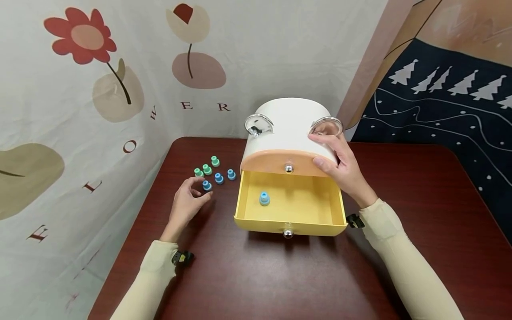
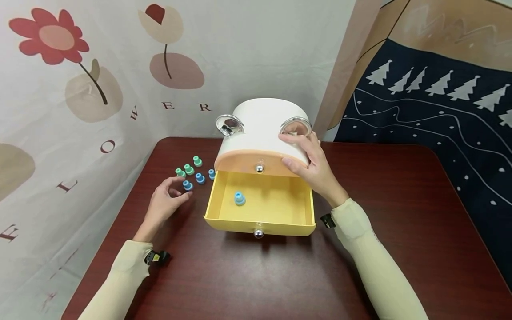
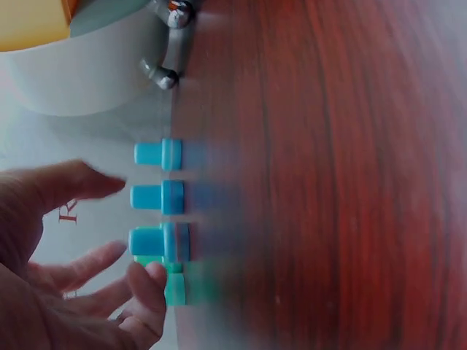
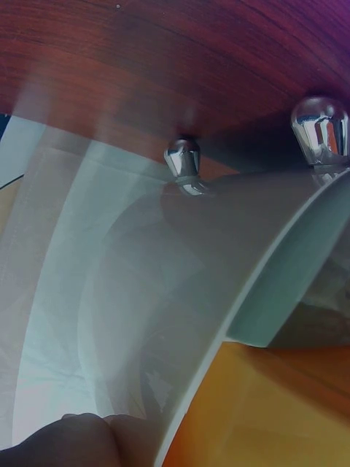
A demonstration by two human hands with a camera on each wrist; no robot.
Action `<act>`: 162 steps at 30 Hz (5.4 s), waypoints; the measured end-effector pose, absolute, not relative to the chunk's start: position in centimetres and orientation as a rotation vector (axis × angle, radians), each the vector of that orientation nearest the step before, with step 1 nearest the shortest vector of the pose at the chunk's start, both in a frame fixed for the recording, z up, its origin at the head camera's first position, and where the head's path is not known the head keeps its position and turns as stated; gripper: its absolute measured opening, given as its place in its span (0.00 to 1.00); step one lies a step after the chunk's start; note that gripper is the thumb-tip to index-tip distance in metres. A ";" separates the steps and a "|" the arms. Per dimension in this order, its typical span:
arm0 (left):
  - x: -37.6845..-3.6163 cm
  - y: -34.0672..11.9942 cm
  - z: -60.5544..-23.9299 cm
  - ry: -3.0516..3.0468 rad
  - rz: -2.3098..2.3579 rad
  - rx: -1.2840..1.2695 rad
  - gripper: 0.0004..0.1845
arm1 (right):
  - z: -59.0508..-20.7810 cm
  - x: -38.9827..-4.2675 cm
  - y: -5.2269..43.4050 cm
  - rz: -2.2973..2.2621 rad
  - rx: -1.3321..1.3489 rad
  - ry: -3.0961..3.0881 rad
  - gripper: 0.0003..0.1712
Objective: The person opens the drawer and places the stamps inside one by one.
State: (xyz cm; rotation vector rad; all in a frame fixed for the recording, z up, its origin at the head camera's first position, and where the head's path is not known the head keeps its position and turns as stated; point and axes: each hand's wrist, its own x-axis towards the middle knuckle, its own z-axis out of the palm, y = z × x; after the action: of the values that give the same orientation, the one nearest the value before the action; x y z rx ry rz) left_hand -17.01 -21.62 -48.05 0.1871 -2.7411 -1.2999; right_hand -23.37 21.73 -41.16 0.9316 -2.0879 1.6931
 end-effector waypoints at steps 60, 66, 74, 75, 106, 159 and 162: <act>-15.3 -19.0 -45.7 -2.329 -1.147 0.017 0.09 | -41.2 -23.3 21.7 1.704 0.927 -2.077 0.30; -14.6 -18.1 -43.7 -2.276 -1.164 -0.049 0.10 | -41.2 -23.3 21.8 1.697 0.906 -2.093 0.30; -13.2 -16.3 -41.6 -2.183 -1.206 -0.183 0.10 | -41.2 -23.4 21.7 1.707 0.904 -2.095 0.30; -13.1 -16.0 -41.3 -2.167 -1.214 -0.208 0.10 | -41.2 -23.4 21.7 1.708 0.903 -2.094 0.30; -13.6 -8.0 -38.9 -2.251 -1.241 -0.775 0.09 | -41.0 -23.5 21.4 1.700 0.938 -2.054 0.29; -17.2 -8.5 -39.3 -2.441 -1.388 -1.155 0.07 | -41.6 -23.2 21.9 1.664 0.912 -2.073 0.30; -16.9 -9.2 -39.8 -2.347 -1.525 -1.077 0.08 | -41.6 -23.2 21.9 1.663 0.912 -2.074 0.30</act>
State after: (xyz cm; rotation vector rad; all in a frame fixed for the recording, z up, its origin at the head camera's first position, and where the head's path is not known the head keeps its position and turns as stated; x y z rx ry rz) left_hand -16.86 -9.16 -39.82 -1.0770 -2.3467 -1.5254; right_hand -23.21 21.88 -41.61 0.9117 -2.0736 1.6629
